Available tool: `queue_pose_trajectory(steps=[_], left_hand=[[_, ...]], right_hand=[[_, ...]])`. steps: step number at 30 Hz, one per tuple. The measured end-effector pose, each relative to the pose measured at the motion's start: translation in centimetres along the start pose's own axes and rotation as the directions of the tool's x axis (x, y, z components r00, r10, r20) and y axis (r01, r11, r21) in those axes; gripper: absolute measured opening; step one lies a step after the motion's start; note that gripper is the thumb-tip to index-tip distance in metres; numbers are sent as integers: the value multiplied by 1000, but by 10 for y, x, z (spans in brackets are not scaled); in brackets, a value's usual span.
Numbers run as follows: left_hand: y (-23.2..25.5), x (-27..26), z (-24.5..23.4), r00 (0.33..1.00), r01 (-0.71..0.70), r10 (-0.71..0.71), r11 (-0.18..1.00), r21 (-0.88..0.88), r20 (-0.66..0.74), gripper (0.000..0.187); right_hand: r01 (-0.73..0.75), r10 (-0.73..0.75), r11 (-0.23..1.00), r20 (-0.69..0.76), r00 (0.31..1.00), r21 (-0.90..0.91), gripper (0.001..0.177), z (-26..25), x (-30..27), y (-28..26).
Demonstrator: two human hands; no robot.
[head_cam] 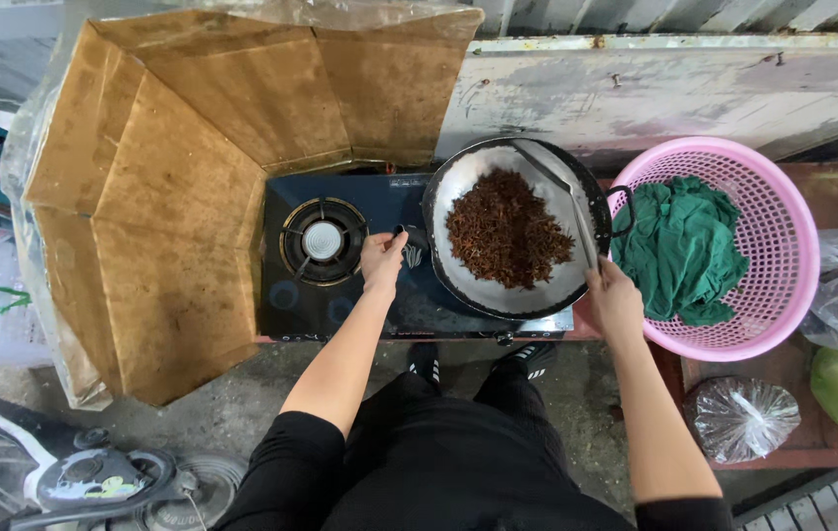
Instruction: The person stirs a dark brown shredded food item in a wok on a portable gas stove using a slotted metal spoon. The person continuously stirs the contents to ensure even cooking.
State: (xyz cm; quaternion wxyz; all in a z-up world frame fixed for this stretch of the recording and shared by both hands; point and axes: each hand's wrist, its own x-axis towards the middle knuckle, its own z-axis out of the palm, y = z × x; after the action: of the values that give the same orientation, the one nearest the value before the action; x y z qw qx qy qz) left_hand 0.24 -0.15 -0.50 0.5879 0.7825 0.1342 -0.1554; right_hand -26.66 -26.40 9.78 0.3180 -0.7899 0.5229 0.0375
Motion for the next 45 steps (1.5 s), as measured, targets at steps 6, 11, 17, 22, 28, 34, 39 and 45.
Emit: queue_pose_trajectory(steps=[6,11,17,22,28,34,39,45], left_hand=[[-1,3,1,1000,-5,4,1000,19,31,41],[-5,4,-1,999,18,-19,1000,7,36,43],[0,-4,-5,1000,16,-16,1000,9,22,45],[-8,4,2,998,20,-20,1000,6,53,45],[24,-13,-13,998,22,-23,999,28,53,46],[48,-25,-15,977,134,-147,987,91,156,34],[16,-10,-8,994,-6,0,999,52,105,44],[14,-6,-7,997,-12,7,998,58,73,42]], right_hand=[[70,-12,938,170,985,-339,47,-2,-11,-42],[64,23,900,192,981,-432,41,-75,-81,-52],[-8,42,925,82,996,-380,43,-44,-35,7],[34,-26,998,131,991,-56,48,-17,-40,19],[60,-44,997,277,960,-48,57,-99,-122,-9],[0,164,921,387,907,-390,47,-114,-153,-3],[-31,144,932,290,946,-361,49,-50,-122,29],[-135,123,987,143,982,81,49,-42,-141,16]])
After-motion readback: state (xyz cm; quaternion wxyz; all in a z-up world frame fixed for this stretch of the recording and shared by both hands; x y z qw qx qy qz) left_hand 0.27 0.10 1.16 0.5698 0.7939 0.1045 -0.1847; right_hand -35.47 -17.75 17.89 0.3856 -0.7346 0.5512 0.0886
